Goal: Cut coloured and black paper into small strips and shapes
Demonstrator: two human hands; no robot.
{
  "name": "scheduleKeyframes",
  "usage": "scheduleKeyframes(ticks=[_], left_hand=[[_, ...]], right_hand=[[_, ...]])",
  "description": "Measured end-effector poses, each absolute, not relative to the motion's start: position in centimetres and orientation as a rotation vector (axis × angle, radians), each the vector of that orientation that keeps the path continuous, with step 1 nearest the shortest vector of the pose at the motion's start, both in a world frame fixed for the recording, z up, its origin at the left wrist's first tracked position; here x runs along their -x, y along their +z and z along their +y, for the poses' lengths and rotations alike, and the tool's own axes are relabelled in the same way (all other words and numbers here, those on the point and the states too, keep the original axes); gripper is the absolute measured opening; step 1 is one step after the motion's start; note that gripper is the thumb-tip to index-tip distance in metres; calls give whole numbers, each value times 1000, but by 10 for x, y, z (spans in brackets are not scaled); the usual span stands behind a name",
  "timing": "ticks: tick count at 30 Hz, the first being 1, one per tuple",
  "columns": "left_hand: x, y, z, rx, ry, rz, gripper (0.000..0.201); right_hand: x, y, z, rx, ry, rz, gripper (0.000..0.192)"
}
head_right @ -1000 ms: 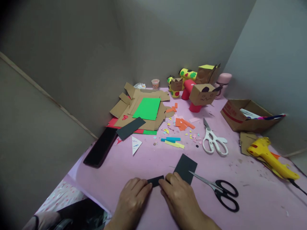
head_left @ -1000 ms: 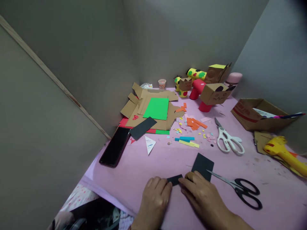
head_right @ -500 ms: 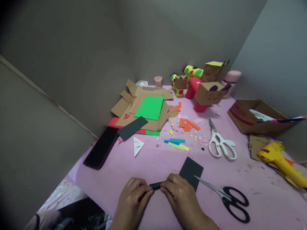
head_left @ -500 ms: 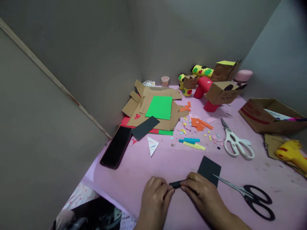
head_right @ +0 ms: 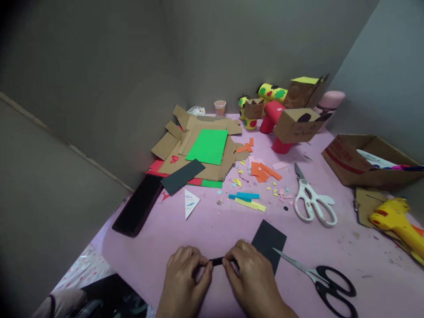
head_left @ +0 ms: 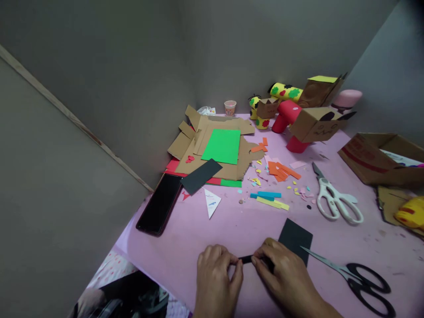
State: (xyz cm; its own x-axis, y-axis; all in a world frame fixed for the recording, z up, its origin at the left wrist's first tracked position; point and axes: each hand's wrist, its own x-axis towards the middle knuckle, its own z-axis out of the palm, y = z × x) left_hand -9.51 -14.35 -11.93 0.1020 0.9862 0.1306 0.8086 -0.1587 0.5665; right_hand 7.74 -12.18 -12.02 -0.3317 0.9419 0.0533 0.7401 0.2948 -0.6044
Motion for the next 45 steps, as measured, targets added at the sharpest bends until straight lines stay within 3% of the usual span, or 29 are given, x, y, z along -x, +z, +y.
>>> scheduleKeyframes(ticks=[18, 21, 26, 33, 45], left_hand=[[86, -119, -140, -1957, 760, 1919, 9], [89, -119, -143, -2054, 721, 1843, 17], [95, -121, -155, -2459, 557, 1760, 37], [98, -123, -161, -2675, 491, 1754, 32], [108, -119, -163, -2651, 481, 1790, 32]], right_hand=[[-78, -122, -117, 1567, 588, -2250, 9], [-77, -118, -115, 1546, 573, -2263, 4], [-81, -120, -118, 1442, 451, -2365, 17], [-85, -137, -142, 1145, 27, -2661, 54], [-95, -127, -145, 1338, -110, -2614, 59]])
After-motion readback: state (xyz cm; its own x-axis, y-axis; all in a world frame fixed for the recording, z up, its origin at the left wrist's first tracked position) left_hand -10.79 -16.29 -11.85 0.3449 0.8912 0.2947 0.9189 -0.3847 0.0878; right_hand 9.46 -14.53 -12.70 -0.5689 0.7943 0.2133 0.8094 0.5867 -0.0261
